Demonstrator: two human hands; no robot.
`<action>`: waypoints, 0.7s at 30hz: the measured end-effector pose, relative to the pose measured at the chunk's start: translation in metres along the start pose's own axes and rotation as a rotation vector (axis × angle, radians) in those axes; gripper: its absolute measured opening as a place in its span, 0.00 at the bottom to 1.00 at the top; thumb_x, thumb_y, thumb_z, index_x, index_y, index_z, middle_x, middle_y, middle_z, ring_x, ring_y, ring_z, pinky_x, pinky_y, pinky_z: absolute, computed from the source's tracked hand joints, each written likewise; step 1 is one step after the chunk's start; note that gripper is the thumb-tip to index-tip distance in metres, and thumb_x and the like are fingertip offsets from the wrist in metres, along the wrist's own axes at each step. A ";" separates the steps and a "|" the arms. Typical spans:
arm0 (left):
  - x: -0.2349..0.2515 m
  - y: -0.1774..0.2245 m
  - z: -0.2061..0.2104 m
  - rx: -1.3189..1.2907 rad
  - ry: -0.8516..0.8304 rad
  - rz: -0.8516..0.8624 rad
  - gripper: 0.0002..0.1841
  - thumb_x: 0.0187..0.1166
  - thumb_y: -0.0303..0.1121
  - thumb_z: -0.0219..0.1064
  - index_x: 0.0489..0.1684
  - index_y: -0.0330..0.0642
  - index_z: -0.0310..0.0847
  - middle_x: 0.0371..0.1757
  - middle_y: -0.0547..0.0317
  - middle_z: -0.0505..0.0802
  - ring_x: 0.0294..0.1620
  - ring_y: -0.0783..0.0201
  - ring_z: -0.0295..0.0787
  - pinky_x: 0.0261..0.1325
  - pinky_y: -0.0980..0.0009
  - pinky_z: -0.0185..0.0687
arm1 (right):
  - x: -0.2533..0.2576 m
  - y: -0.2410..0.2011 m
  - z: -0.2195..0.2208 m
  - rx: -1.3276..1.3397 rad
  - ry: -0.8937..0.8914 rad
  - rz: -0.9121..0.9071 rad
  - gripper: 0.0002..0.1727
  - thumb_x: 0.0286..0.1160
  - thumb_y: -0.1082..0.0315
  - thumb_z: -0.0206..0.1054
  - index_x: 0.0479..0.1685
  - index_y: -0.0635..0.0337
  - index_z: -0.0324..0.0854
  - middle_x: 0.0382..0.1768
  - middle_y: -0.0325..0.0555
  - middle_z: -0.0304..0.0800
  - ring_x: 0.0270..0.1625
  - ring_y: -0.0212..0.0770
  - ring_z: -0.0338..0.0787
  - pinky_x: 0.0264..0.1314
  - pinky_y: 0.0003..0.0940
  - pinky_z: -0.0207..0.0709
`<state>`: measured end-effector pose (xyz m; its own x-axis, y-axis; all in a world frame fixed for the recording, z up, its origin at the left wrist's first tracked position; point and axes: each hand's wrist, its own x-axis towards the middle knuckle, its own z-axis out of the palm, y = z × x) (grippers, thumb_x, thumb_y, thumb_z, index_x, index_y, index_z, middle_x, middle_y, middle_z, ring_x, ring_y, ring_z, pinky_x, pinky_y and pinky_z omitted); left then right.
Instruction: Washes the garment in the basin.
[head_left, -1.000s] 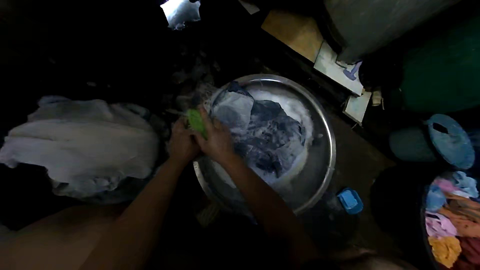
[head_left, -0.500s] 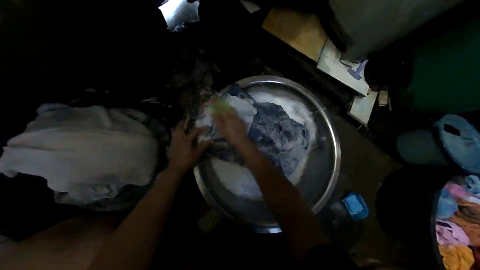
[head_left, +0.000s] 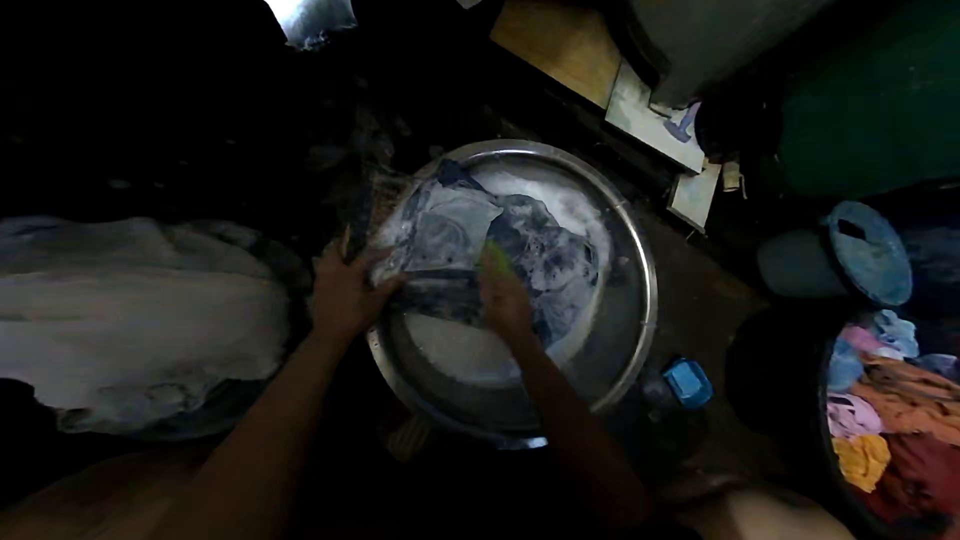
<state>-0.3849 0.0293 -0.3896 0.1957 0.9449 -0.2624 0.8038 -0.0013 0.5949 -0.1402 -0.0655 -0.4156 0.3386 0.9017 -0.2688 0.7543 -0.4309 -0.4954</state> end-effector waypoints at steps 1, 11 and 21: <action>-0.002 -0.001 0.002 0.001 0.011 0.004 0.29 0.71 0.51 0.80 0.70 0.51 0.84 0.86 0.28 0.65 0.82 0.24 0.63 0.74 0.26 0.65 | -0.011 0.054 -0.013 -0.059 0.015 0.156 0.27 0.88 0.52 0.57 0.84 0.45 0.74 0.69 0.59 0.87 0.63 0.58 0.91 0.64 0.59 0.85; -0.004 -0.004 0.002 -0.004 0.020 0.025 0.30 0.73 0.50 0.78 0.73 0.49 0.82 0.85 0.23 0.64 0.83 0.21 0.60 0.74 0.24 0.62 | -0.015 -0.071 0.013 0.187 0.165 -0.074 0.29 0.84 0.58 0.65 0.85 0.46 0.73 0.68 0.63 0.83 0.53 0.60 0.93 0.49 0.56 0.89; -0.003 0.010 -0.007 -0.004 -0.009 -0.063 0.34 0.67 0.51 0.83 0.74 0.52 0.82 0.88 0.26 0.60 0.83 0.23 0.60 0.74 0.27 0.64 | -0.029 0.106 -0.068 0.182 -0.034 0.367 0.30 0.90 0.52 0.57 0.88 0.52 0.68 0.74 0.64 0.80 0.71 0.61 0.85 0.74 0.57 0.78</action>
<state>-0.3811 0.0285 -0.3776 0.1498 0.9402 -0.3060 0.8127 0.0592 0.5797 -0.0316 -0.1353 -0.4041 0.5458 0.6866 -0.4803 0.4737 -0.7257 -0.4990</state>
